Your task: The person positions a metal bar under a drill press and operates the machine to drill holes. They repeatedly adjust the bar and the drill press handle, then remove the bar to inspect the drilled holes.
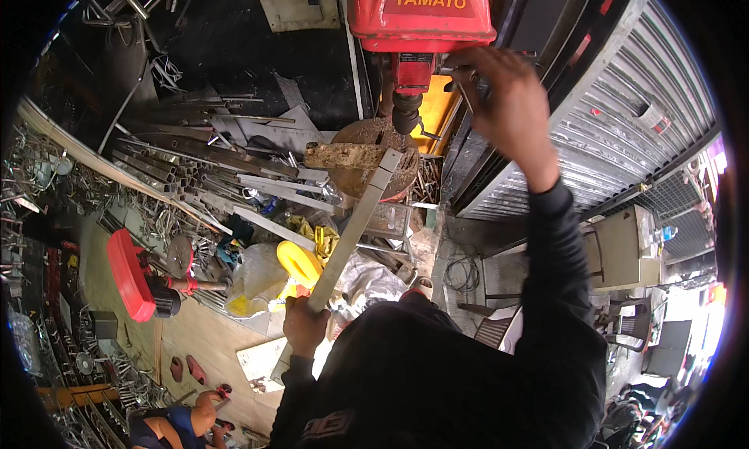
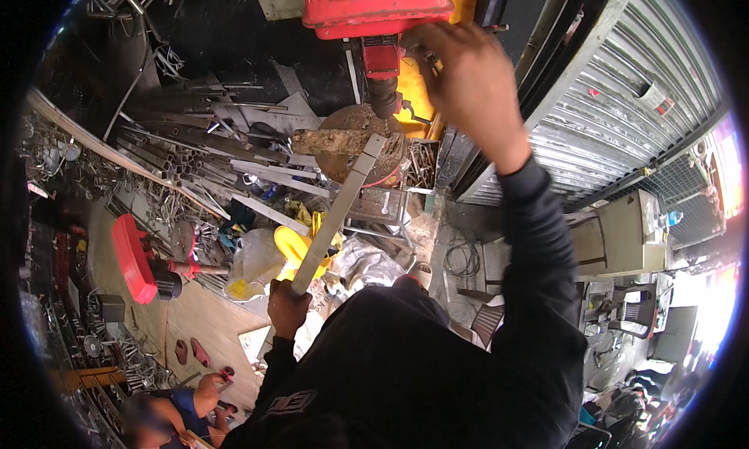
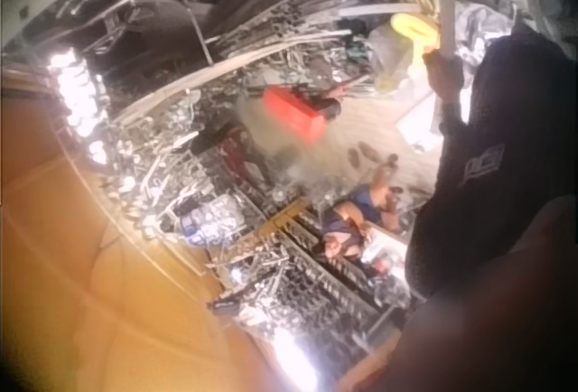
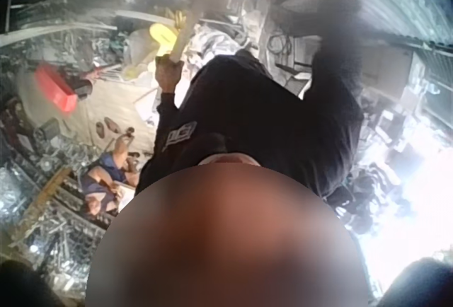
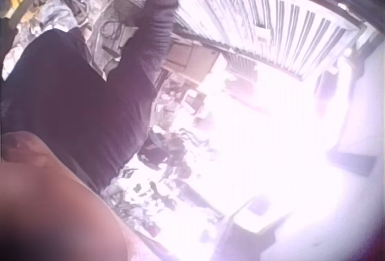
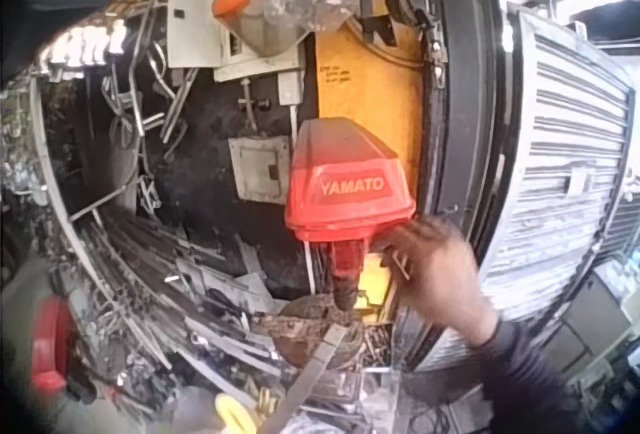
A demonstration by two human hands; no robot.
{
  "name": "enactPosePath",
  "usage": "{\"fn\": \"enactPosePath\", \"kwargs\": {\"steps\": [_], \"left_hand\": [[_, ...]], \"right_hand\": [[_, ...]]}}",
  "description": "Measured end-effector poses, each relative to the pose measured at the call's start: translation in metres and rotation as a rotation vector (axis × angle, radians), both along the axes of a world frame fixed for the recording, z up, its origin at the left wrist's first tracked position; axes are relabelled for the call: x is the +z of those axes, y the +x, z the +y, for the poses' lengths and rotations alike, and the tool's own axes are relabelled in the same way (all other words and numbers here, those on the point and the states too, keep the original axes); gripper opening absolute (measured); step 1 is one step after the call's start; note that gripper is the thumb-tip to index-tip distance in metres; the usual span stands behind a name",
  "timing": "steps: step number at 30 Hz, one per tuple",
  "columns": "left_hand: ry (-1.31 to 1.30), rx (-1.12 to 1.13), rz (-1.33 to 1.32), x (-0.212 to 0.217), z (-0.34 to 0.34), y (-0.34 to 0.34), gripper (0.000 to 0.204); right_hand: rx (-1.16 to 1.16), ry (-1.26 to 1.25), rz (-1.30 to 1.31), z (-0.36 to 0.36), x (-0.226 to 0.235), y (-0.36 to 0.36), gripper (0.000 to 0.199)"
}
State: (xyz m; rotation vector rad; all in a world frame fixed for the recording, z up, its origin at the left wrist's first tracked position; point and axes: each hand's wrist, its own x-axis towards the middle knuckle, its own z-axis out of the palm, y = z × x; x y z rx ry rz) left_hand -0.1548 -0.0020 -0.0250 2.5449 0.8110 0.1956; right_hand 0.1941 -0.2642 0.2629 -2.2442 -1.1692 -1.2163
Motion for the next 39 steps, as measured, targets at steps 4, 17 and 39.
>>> {"fn": "enactPosePath", "kwargs": {"steps": [4, 17, 39], "left_hand": [[-0.026, -0.051, -0.026, -0.002, 0.001, 0.008, 0.043], [-0.472, -0.113, 0.074, 0.004, -0.019, 0.032, 0.057], [-0.226, -0.171, 0.101, 0.026, -0.034, 0.035, 0.064]], "right_hand": [[-0.025, -0.268, 0.233, -0.037, 0.026, 0.009, 0.032], [-0.074, -0.955, 0.533, -0.059, 0.059, 0.13, 0.028], [0.003, -0.352, 0.696, -0.043, -0.026, 0.125, 0.037]]}}
